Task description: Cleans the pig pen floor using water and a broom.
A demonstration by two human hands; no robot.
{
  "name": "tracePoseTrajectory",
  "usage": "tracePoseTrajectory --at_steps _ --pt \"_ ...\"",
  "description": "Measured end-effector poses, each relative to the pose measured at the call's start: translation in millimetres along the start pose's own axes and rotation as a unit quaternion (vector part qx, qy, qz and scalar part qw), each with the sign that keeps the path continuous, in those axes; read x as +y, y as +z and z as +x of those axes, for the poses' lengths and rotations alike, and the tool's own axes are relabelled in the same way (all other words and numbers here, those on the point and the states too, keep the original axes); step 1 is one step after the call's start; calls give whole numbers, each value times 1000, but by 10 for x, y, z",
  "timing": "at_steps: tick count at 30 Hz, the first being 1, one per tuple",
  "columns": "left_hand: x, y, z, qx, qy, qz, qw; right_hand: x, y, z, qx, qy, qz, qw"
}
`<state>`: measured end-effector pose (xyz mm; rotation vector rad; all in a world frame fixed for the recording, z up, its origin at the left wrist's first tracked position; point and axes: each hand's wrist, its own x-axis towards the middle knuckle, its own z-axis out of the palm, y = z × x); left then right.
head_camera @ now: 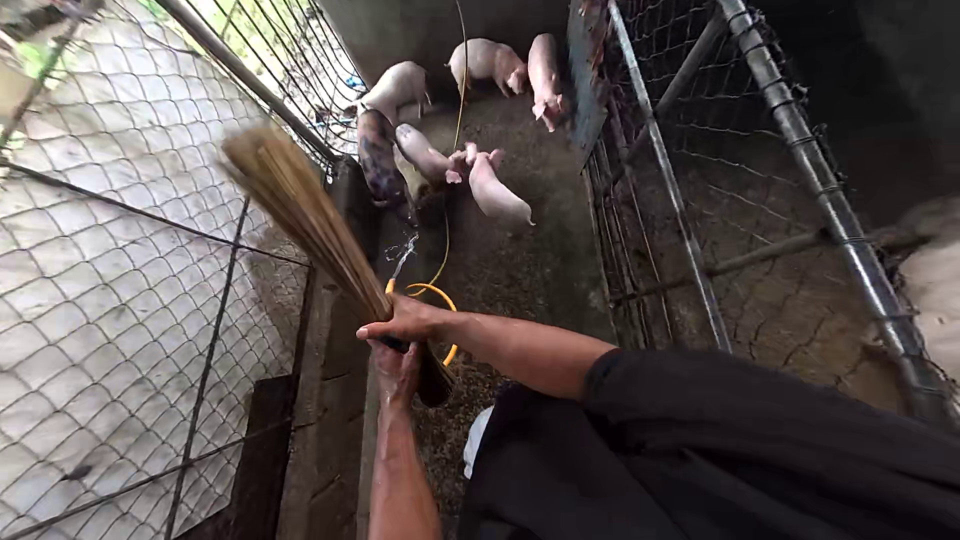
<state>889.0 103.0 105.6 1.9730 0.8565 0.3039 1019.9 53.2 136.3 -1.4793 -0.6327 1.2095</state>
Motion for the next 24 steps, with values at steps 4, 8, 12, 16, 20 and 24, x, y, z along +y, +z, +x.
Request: tracePoseTrajectory --at_steps 4,8,12,16,20,24 --pt "-92 -11 310 -67 -46 -98 992 307 -309 168 60 42 140 987" --pt "-135 -355 739 97 -129 -127 979 554 -931 67 112 118 289 943" --pt "-291 -1121 1130 127 -89 -170 973 1342 -1810 -254 220 194 158 943" --pt "-335 -1620 1618 162 -80 -239 954 2341 -2335 -944 294 332 40 895" --pt "-433 -1799 2240 57 -128 -128 982 2653 -2155 -1831 383 390 104 831" --pt "-267 -1364 2741 -173 -109 -54 977 3001 -1622 -2207 434 449 168 763"
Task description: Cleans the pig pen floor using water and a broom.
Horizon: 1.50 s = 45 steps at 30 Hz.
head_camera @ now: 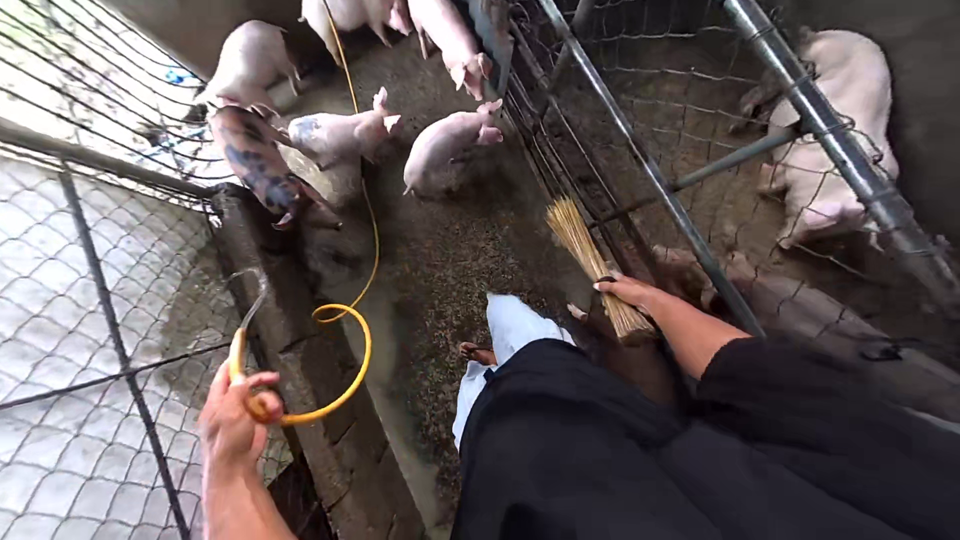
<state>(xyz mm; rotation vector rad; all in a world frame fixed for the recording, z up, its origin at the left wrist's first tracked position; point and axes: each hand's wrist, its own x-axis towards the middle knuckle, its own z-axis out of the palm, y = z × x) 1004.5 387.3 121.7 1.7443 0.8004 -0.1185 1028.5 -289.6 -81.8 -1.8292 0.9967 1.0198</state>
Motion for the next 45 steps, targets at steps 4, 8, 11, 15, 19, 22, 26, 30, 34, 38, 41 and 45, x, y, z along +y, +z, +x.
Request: tracePoseTrajectory --at_steps 4,8,11,15,19,22,26,30,34,38,41,45 --pt "329 590 779 -4 25 -34 999 309 312 -119 20 100 -11 995" --pt "838 1163 1530 -101 1 97 990 346 365 95 -7 130 -43 991" --pt "1216 1614 2021 -158 -15 155 975 -131 231 383 -68 116 -111 985" --pt "1559 1980 2563 -174 -43 158 971 -965 12 608 -119 102 -152 976" --pt "1901 1998 3052 -194 -65 205 957 -1632 -242 791 -131 91 -191 969" --pt "2098 1999 3262 -184 -79 177 964 -1878 -359 869 -133 97 -184 969" --pt "2213 2050 3506 -144 -70 157 975 -1847 -332 1057 -125 128 -151 972" --pt "2420 2093 3808 -197 -71 145 967 -1897 -305 1043 -113 154 -140 972" --pt "2565 2232 4268 -177 -71 121 974 -2057 -231 965 -121 171 -135 968" --pt "2668 2417 4982 -199 18 427 882 -2107 60 939 -109 192 -87 971" --pt "2765 2584 5587 -285 27 588 756 -2240 425 812 -107 223 -78 966" --pt "2741 2794 6268 -377 43 629 679 -2468 946 737 -133 253 -132 949"
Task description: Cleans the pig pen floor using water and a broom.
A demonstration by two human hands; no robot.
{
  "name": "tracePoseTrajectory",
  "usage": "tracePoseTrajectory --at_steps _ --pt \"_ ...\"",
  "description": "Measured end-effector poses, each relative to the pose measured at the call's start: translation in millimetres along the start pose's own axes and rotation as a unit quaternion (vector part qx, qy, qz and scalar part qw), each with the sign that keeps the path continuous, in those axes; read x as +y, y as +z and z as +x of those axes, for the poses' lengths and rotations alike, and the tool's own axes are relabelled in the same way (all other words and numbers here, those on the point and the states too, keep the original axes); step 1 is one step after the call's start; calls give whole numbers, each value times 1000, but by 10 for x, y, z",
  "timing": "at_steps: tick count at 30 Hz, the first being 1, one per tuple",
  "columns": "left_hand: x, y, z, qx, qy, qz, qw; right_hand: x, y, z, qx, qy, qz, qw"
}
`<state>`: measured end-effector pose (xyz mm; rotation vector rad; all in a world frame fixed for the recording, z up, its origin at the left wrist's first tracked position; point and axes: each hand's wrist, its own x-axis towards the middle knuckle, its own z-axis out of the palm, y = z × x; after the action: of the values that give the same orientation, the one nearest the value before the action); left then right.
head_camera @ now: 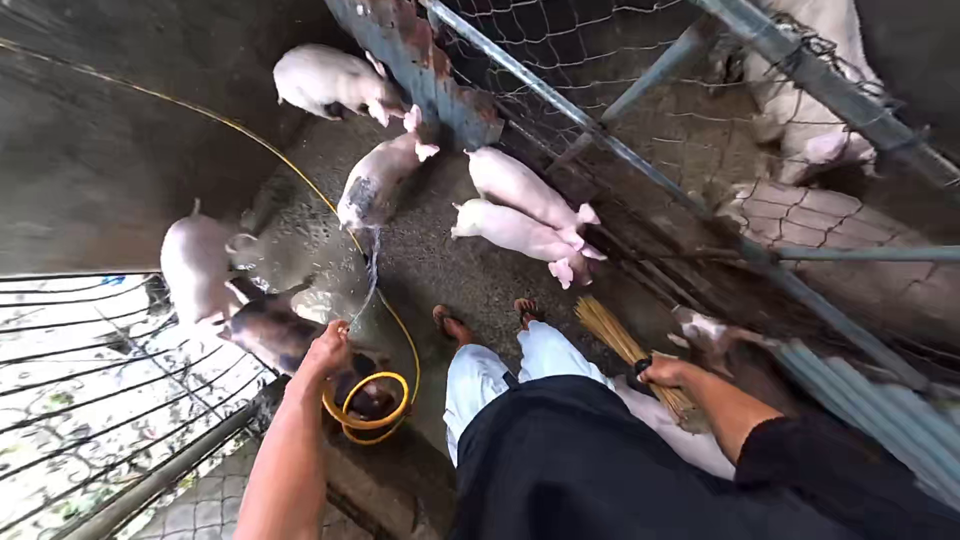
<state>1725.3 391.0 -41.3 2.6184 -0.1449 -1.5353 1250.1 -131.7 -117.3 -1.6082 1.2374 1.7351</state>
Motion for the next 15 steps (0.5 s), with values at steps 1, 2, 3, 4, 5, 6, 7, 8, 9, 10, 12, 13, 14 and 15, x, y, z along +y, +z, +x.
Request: tracePoseTrajectory --at_steps 1,2,3,4,5,6,7,8,9,10,12,13,14,15 --pt "-38 -42 122 -15 17 0 1000 -108 78 -64 -5 6 -9 1000" --pt "-68 -82 240 -27 32 -5 999 -198 162 -78 1 3 -6 1000" --pt "-92 -117 341 -40 45 -9 998 -258 263 -70 9 -8 8 1000" --pt "-113 -147 419 -51 54 -3 997 -341 341 -143 11 -21 24 999" --pt "-119 -196 490 -58 60 6 996 -453 381 -249 18 -36 33 999" --pt "-110 -268 562 -60 66 16 996 -602 370 -392 29 -55 39 997" --pt "-98 -354 621 -57 71 24 996 -755 339 -525 47 -82 46 995" --pt "-80 -452 657 -51 75 31 995 -904 298 -635 67 -114 55 990" --pt "-53 -561 673 -38 75 35 996 -1065 232 -732 81 -144 61 984" --pt "-16 -684 675 -24 76 39 996 -1242 146 -800 92 -174 64 978" --pt "84 -948 641 2 77 54 996 -1660 -85 -912 117 -236 64 963" --pt "150 -1059 589 15 78 65 995 -1889 -222 -966 125 -259 66 955" --pt "209 -1146 520 28 80 75 994 -2120 -364 -1013 132 -275 70 950" --pt "277 -1218 435 42 81 85 992 -2346 -514 -1031 137 -286 75 945"
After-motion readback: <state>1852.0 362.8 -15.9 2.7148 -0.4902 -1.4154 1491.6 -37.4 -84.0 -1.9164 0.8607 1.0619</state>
